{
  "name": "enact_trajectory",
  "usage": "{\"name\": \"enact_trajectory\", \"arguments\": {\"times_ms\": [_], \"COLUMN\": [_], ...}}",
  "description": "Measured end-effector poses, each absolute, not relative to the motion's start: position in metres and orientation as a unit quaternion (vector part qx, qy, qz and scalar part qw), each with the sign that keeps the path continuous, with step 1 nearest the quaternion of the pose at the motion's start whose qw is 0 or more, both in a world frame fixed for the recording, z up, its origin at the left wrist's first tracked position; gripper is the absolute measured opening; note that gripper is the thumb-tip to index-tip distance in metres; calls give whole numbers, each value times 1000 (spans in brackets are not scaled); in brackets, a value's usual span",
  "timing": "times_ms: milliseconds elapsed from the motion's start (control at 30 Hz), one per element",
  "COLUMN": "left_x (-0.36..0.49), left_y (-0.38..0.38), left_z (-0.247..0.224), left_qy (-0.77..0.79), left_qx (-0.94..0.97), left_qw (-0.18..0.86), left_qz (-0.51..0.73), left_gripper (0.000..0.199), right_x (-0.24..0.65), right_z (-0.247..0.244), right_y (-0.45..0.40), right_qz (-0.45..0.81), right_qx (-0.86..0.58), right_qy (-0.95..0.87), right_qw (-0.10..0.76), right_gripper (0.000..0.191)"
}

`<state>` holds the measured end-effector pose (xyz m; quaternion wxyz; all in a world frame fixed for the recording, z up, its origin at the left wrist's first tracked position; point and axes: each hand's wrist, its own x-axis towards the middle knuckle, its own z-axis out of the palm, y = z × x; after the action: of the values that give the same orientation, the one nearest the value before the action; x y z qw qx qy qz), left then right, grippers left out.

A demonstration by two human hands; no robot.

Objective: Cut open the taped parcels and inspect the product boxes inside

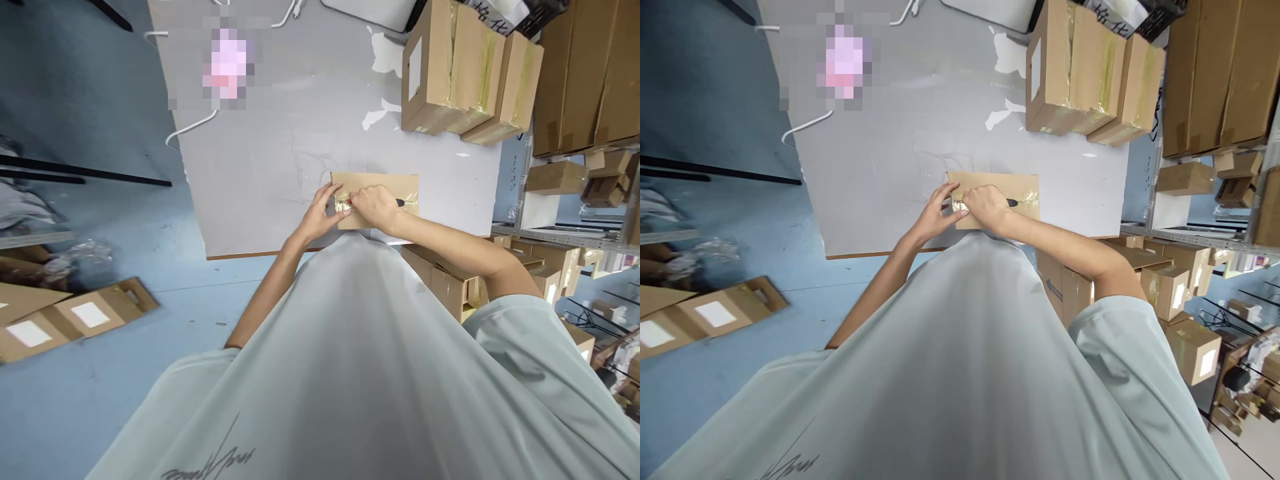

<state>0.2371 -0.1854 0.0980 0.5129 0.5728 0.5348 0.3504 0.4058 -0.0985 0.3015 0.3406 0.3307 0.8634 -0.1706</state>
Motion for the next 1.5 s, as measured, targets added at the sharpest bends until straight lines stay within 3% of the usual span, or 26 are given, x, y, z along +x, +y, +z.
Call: {"name": "enact_trajectory", "arguments": {"times_ms": [133, 367, 500, 800, 1033, 1500], "left_x": [234, 234, 237, 241, 247, 247], "left_y": [-187, -188, -187, -186, -191, -194], "left_z": [105, 114, 121, 122, 113, 103], "left_qy": [552, 578, 587, 586, 564, 556], "left_qx": [566, 536, 533, 521, 520, 525], "left_qw": [512, 527, 524, 529, 532, 524], "left_qz": [336, 318, 310, 325, 357, 374], "left_gripper": [98, 104, 108, 115, 110, 99], "right_x": [445, 587, 622, 514, 461, 449], "right_z": [309, 327, 330, 294, 271, 291], "right_y": [-90, -64, -67, -84, -87, -103], "right_qz": [-137, -104, -105, -250, -213, -134], "right_qx": [376, 480, 502, 364, 335, 394], "right_qy": [846, 760, 766, 867, 877, 837], "right_qw": [353, 425, 387, 232, 271, 354], "right_gripper": [45, 41, 47, 44, 47, 48]}}
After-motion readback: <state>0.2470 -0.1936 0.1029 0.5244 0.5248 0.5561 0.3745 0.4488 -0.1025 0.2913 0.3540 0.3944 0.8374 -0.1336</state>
